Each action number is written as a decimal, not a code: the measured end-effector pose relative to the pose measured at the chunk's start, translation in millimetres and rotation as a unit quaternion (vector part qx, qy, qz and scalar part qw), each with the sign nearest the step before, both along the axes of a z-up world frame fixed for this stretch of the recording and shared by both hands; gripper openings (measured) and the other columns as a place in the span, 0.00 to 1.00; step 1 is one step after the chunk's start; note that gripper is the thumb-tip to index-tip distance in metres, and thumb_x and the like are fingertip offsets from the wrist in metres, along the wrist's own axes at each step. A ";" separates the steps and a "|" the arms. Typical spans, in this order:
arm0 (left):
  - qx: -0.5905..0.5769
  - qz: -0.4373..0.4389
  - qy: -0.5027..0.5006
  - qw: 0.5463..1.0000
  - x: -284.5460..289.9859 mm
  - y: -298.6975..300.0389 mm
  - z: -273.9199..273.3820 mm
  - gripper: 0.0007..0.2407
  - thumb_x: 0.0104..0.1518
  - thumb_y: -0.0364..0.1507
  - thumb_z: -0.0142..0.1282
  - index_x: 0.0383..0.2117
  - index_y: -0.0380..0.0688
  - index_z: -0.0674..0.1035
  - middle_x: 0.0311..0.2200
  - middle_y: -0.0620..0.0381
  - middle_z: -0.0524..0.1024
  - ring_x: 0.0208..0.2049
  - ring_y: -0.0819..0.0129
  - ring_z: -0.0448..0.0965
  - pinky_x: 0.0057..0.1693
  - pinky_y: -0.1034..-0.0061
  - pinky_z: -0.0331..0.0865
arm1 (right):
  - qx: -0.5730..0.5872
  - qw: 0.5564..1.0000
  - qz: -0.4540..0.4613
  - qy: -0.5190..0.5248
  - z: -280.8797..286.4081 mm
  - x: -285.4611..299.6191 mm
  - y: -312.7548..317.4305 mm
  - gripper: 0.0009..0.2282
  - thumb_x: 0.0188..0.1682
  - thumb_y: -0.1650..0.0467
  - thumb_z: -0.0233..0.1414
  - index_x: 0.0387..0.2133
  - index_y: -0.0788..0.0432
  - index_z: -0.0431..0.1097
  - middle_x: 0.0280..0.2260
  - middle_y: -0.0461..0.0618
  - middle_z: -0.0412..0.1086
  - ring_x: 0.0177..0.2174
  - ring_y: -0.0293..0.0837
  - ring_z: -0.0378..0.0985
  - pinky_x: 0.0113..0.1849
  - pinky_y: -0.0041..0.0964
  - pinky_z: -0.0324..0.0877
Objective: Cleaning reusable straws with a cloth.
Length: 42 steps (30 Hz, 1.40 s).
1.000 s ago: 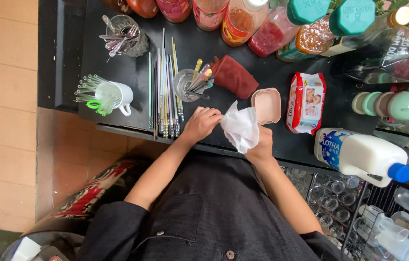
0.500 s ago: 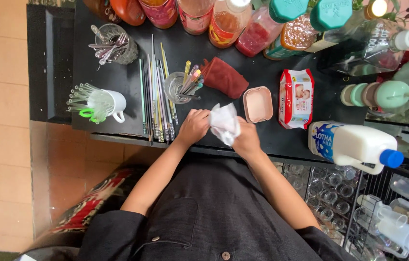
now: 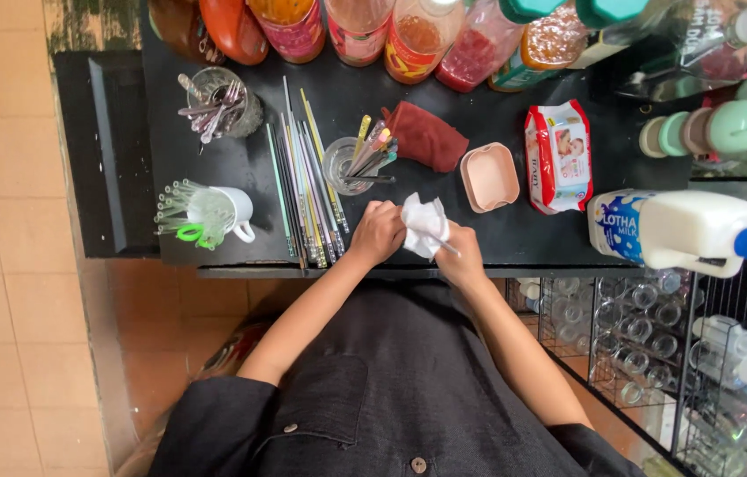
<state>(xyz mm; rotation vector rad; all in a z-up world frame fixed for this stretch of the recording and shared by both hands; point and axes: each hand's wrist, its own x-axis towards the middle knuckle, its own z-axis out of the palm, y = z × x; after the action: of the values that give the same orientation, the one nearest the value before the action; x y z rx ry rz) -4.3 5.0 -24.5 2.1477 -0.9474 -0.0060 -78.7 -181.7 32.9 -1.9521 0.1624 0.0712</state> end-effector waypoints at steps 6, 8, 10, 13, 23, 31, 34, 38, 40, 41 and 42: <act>-0.065 -0.004 0.059 0.996 3.8 -0.3 35.1 0.03 0.57 0.29 0.62 0.35 0.50 0.83 0.35 0.67 0.79 0.35 0.66 0.75 0.49 0.69 0.62 | -0.100 0.986 -0.029 -0.133 93.5 -3.8 2.1 0.07 0.46 0.75 0.63 0.38 0.59 0.79 0.33 0.51 0.80 0.32 0.42 0.84 0.35 0.33 0.74; -0.055 -0.005 0.051 0.997 2.7 -0.5 31.3 0.03 0.57 0.29 0.62 0.35 0.51 0.83 0.35 0.67 0.78 0.36 0.67 0.75 0.50 0.69 0.62 | -0.082 0.986 -0.070 -0.124 84.2 -9.6 5.7 0.07 0.46 0.74 0.64 0.36 0.60 0.79 0.30 0.50 0.79 0.29 0.41 0.83 0.33 0.33 0.73; -0.045 -0.004 0.041 0.998 2.7 -0.3 24.5 0.04 0.56 0.30 0.62 0.35 0.52 0.83 0.35 0.68 0.78 0.36 0.67 0.75 0.50 0.69 0.63 | -0.064 0.985 -0.108 -0.115 59.2 -13.5 8.4 0.06 0.45 0.74 0.65 0.34 0.60 0.78 0.27 0.48 0.79 0.26 0.40 0.82 0.31 0.32 0.72; -0.043 -0.010 0.027 0.999 -0.3 1.1 6.6 0.04 0.56 0.30 0.62 0.35 0.48 0.82 0.36 0.67 0.78 0.37 0.67 0.75 0.51 0.68 0.63 | -0.078 0.986 -0.119 -0.091 6.0 -17.8 9.5 0.05 0.46 0.74 0.63 0.35 0.60 0.78 0.31 0.50 0.80 0.30 0.41 0.84 0.33 0.33 0.74; -0.032 -0.010 0.021 0.999 -2.4 -2.5 21.6 0.04 0.55 0.31 0.64 0.30 0.47 0.82 0.36 0.64 0.76 0.39 0.64 0.74 0.50 0.66 0.62 | -0.125 0.976 0.057 -0.172 102.2 15.1 -14.4 0.12 0.43 0.78 0.57 0.41 0.61 0.77 0.38 0.57 0.78 0.39 0.55 0.83 0.41 0.40 0.75; 0.037 0.005 0.008 0.999 -5.6 -2.7 1.4 0.04 0.52 0.29 0.64 0.27 0.46 0.81 0.35 0.59 0.75 0.41 0.60 0.74 0.51 0.65 0.64 | -0.056 0.980 0.007 -0.191 6.9 12.4 -6.7 0.08 0.43 0.72 0.65 0.34 0.59 0.77 0.34 0.53 0.78 0.33 0.49 0.85 0.35 0.37 0.77; 0.057 0.024 0.028 0.998 -7.9 -4.2 -11.4 0.04 0.51 0.28 0.64 0.29 0.44 0.81 0.35 0.57 0.75 0.41 0.58 0.74 0.50 0.63 0.65 | -0.036 0.992 0.049 -0.113 -5.0 16.9 -10.0 0.08 0.45 0.73 0.60 0.38 0.59 0.79 0.36 0.56 0.78 0.34 0.51 0.84 0.36 0.38 0.75; 0.008 0.050 0.035 0.998 -23.3 -4.6 8.5 0.09 0.50 0.27 0.63 0.35 0.40 0.81 0.39 0.53 0.76 0.44 0.54 0.74 0.52 0.61 0.66 | -0.029 0.991 0.129 -0.008 47.5 31.3 -11.3 0.07 0.48 0.72 0.61 0.39 0.59 0.78 0.31 0.55 0.78 0.31 0.48 0.83 0.34 0.38 0.74; -0.004 0.056 0.073 0.996 -34.4 -0.8 36.8 0.09 0.50 0.27 0.62 0.37 0.39 0.82 0.38 0.51 0.76 0.44 0.52 0.75 0.51 0.61 0.66 | -0.040 0.987 0.156 -0.004 72.9 33.1 -18.8 0.07 0.47 0.71 0.62 0.38 0.59 0.78 0.29 0.54 0.78 0.28 0.48 0.82 0.33 0.37 0.73; -0.049 0.047 0.159 0.985 -41.6 3.7 52.3 0.07 0.54 0.27 0.62 0.37 0.41 0.83 0.38 0.55 0.79 0.43 0.57 0.77 0.51 0.65 0.69 | 0.025 0.991 0.126 -0.040 76.6 29.8 -26.0 0.09 0.48 0.70 0.61 0.40 0.60 0.76 0.33 0.52 0.78 0.32 0.45 0.82 0.37 0.36 0.74; -0.093 0.034 0.244 0.965 -48.7 10.0 67.9 0.05 0.58 0.28 0.61 0.37 0.44 0.84 0.37 0.59 0.82 0.42 0.61 0.80 0.51 0.69 0.72 | 0.091 0.989 0.094 -0.074 79.7 26.5 -31.5 0.12 0.48 0.69 0.61 0.42 0.62 0.74 0.37 0.49 0.78 0.36 0.42 0.82 0.42 0.35 0.74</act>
<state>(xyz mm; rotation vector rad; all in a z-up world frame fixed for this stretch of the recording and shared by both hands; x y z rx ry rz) -53.0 15.0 43.4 1.8760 -0.5596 -0.3807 -52.2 -213.3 112.7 -1.7787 -0.1243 0.0624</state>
